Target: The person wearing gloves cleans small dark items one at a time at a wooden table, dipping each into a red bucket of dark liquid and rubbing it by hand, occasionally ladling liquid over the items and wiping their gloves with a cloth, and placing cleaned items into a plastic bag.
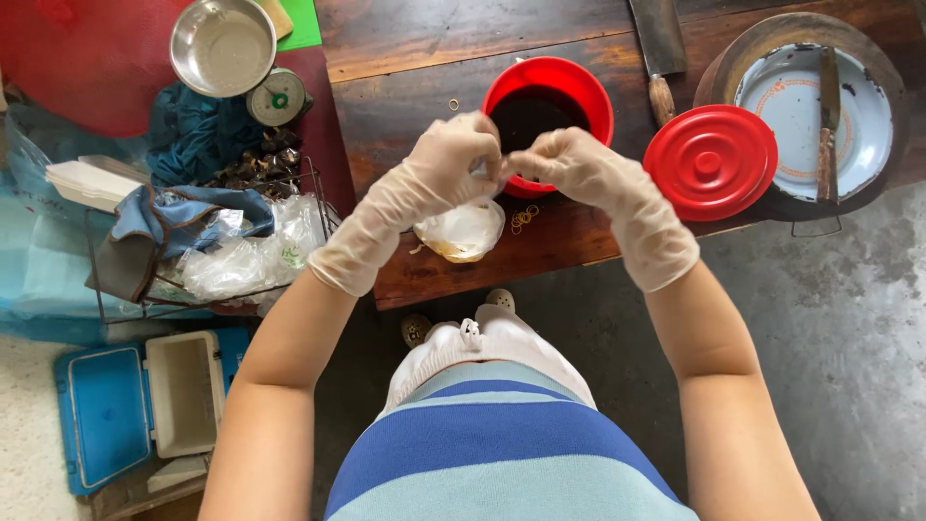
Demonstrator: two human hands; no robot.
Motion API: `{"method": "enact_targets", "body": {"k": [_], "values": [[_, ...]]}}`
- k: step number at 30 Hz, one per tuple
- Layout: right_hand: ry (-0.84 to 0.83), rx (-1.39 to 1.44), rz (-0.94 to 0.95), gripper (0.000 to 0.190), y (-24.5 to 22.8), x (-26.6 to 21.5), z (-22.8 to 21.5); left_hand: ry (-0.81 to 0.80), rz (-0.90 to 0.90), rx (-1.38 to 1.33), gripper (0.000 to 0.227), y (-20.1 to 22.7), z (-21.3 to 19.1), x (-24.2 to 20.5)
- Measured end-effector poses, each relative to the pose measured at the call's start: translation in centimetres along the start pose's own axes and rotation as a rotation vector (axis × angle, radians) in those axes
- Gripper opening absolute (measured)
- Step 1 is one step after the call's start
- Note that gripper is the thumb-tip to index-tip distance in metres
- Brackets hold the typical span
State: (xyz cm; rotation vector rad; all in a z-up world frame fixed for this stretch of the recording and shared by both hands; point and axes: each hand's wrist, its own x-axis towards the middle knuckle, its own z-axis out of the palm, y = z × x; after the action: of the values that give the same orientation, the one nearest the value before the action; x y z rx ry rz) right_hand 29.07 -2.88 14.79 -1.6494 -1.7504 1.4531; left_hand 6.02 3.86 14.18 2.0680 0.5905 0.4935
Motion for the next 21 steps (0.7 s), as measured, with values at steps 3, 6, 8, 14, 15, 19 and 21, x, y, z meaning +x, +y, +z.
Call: {"method": "enact_targets", "body": {"k": [3, 6, 8, 14, 15, 19, 21], "values": [[0.311, -0.066, -0.127, 0.026, 0.9, 1.1, 1.9, 0.175, 0.294, 0.482, 0.021, 1.4, 0.0, 0.1], [0.609, -0.027, -0.368, 0.018, 1.7, 2.9, 4.1, 0.389, 0.383, 0.677, 0.024, 0.3, 1.6, 0.3], [0.715, 0.005, -0.494, 0.017, 1.8, 3.9, 5.6, 0.491, 0.359, 0.703, 0.026, -1.1, 3.1, 0.6], [0.979, -0.316, -0.396, 0.036, 1.7, 5.7, 8.5, 0.814, -0.241, 0.343, 0.023, -4.8, 5.6, 1.2], [0.981, -0.287, -0.406, 0.032, 2.1, 6.0, 8.8, 0.842, -0.314, 0.098, 0.031, -5.2, 5.4, 0.9], [0.991, -0.115, -0.44, 0.016, 4.0, 7.5, 9.2, 0.624, -0.478, -1.172, 0.03, -5.1, 3.4, -0.6], [0.834, 0.408, -0.252, 0.014, 3.1, 6.8, 8.2, 0.515, -0.503, -1.197, 0.028, -4.1, 2.5, -1.0]]}}
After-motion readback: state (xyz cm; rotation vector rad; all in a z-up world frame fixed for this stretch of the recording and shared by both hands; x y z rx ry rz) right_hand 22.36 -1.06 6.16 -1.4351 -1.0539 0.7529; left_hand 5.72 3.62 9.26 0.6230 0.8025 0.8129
